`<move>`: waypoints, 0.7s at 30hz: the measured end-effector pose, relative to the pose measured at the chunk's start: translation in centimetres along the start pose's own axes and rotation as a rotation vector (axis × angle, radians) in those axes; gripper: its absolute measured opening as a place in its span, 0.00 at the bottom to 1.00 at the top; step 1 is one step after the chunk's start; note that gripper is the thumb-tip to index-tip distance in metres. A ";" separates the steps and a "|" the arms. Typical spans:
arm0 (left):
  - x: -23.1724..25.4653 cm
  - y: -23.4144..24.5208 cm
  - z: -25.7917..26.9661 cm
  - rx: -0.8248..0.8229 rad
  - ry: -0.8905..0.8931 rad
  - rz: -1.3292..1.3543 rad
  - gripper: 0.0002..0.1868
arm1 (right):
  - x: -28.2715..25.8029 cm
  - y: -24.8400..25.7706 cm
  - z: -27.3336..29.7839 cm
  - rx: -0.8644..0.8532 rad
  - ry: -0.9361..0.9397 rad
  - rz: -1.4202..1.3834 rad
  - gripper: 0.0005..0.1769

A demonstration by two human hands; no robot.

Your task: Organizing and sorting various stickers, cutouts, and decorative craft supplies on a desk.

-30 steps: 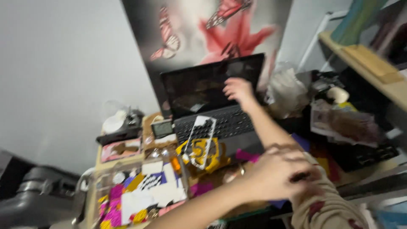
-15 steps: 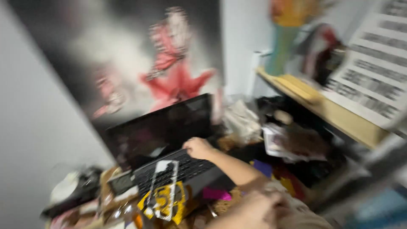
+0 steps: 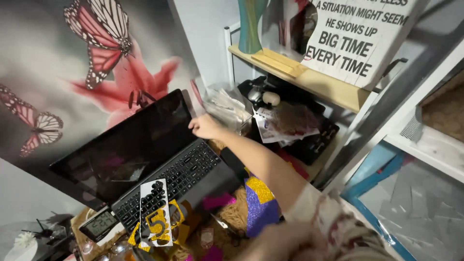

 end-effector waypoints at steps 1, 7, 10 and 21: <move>-0.3 -0.2 0.2 -0.001 -0.002 0.002 0.04 | -0.1 0.9 0.2 -0.001 -0.002 0.002 0.15; -0.6 1.5 1.2 -0.043 -0.152 -0.061 0.06 | 5.1 6.6 -1.2 0.218 -0.396 -1.115 0.13; 0.3 3.5 2.6 -0.059 -0.262 -0.118 0.06 | 3.2 7.0 -1.9 0.297 -0.376 -1.549 0.14; -3.2 17.4 17.6 0.885 0.151 -0.251 0.11 | -17.0 -7.0 6.1 -0.288 -0.206 -1.141 0.16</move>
Point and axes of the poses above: each hand's wrist, its own z-axis away from the middle knuckle, its own y-axis out of the back of the hand, x = y × z, the point moved 3 cm from there along -z, towards the middle knuckle, and after that the axes turned 5 degrees about -y, right-handed, at the moved point
